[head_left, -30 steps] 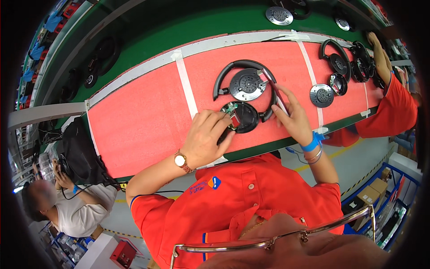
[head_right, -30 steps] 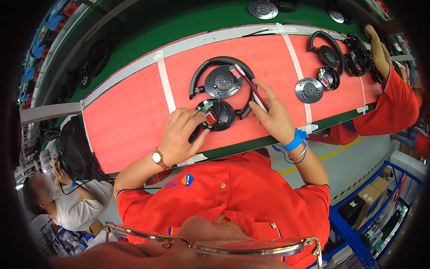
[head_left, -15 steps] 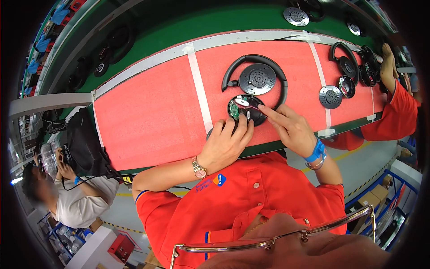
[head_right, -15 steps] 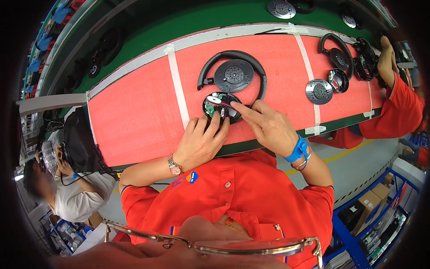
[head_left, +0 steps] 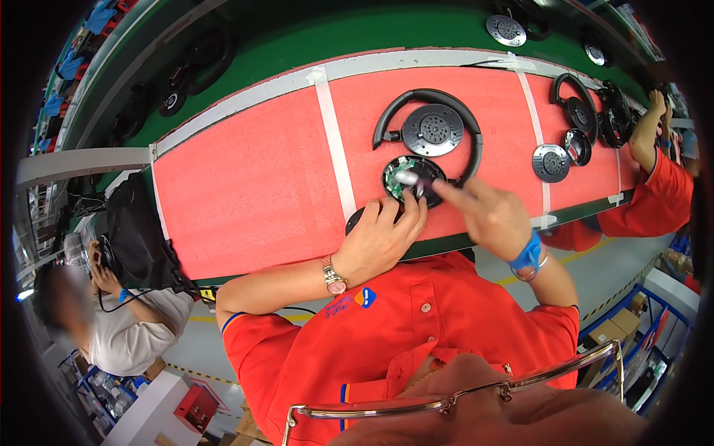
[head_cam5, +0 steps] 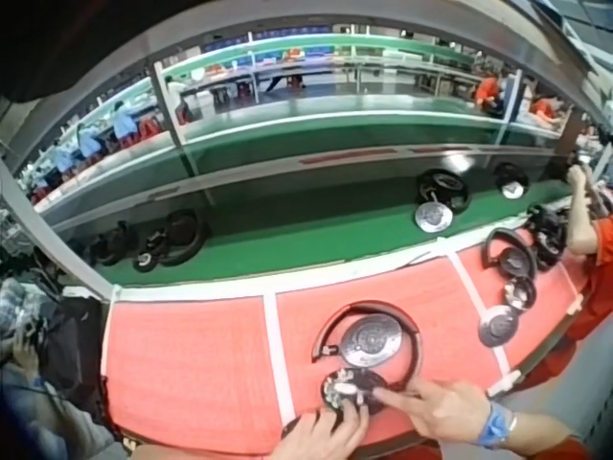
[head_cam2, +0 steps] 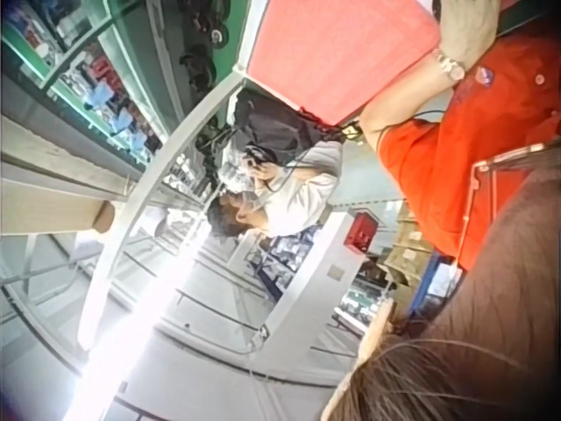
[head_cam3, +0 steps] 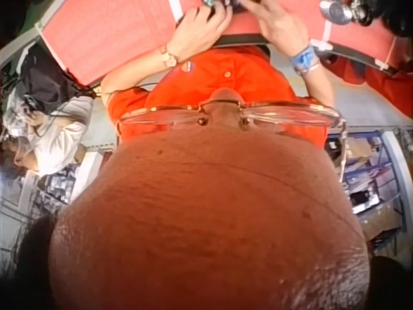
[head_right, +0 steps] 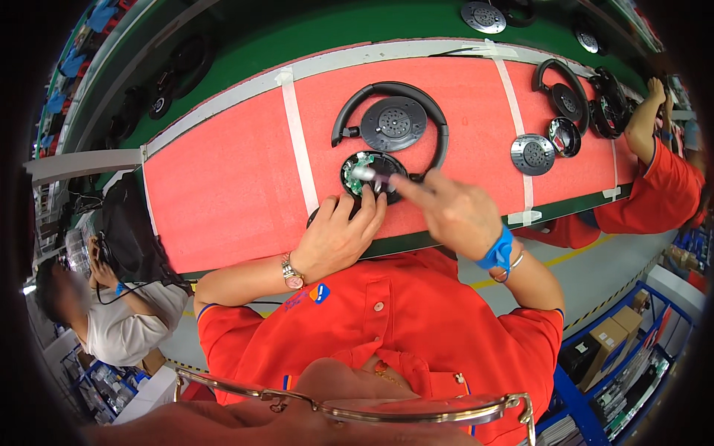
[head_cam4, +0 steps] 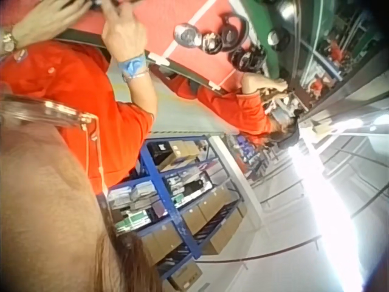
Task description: Assembling and inspecting headphone components on an electronics production line.
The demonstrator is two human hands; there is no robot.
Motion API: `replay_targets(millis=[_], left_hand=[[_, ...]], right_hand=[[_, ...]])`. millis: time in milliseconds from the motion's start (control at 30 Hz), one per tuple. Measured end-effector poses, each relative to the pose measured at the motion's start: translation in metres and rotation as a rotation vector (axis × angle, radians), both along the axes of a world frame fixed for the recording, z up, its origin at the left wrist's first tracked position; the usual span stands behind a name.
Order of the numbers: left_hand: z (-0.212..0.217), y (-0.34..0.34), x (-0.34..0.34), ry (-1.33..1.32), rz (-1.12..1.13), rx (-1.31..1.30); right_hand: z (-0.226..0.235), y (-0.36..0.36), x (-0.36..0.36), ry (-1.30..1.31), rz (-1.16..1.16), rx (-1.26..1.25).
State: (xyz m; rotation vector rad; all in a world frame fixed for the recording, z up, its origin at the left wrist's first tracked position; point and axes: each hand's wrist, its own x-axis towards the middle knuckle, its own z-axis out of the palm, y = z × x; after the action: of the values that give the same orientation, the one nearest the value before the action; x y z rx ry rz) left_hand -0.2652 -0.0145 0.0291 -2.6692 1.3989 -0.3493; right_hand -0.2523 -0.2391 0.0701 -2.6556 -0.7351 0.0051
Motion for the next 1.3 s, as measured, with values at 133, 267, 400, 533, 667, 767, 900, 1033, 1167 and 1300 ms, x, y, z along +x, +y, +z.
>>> replay_targets(millis=[133,267,400,533,667,767,900,1033,1167,1300], left_hand=[[0.000,-0.001,0.002,-0.020,0.004,-0.003],[0.001,-0.001,0.001,-0.002,0.011,-0.014],[0.001,-0.001,0.000,-0.028,0.004,0.004],[-0.001,0.001,-0.001,-0.008,0.008,-0.016],[-0.001,-0.001,-0.001,-0.023,0.007,-0.007],[-0.002,0.000,0.000,-0.012,0.009,-0.045],[-0.002,0.000,0.001,-0.035,0.002,-0.025],[-0.001,0.000,0.001,-0.018,0.006,-0.027],[-0.003,0.002,0.000,-0.030,-0.002,-0.007],[-0.003,0.001,-0.002,-0.037,0.006,0.003]], right_hand=[[-0.001,0.000,0.000,-0.002,-0.006,-0.016],[0.001,-0.002,0.000,0.008,0.000,-0.024],[0.001,0.003,-0.002,0.034,0.022,0.018],[0.004,-0.001,0.003,0.022,0.020,-0.002],[0.001,0.004,-0.002,0.011,0.084,0.036],[0.002,-0.007,0.004,-0.006,-0.052,-0.037],[0.001,0.001,-0.004,0.040,0.032,-0.012],[0.010,-0.011,0.002,0.088,-0.088,-0.031],[0.026,-0.033,0.023,0.331,-0.107,0.171],[0.006,-0.044,0.062,0.057,-0.192,0.347]])
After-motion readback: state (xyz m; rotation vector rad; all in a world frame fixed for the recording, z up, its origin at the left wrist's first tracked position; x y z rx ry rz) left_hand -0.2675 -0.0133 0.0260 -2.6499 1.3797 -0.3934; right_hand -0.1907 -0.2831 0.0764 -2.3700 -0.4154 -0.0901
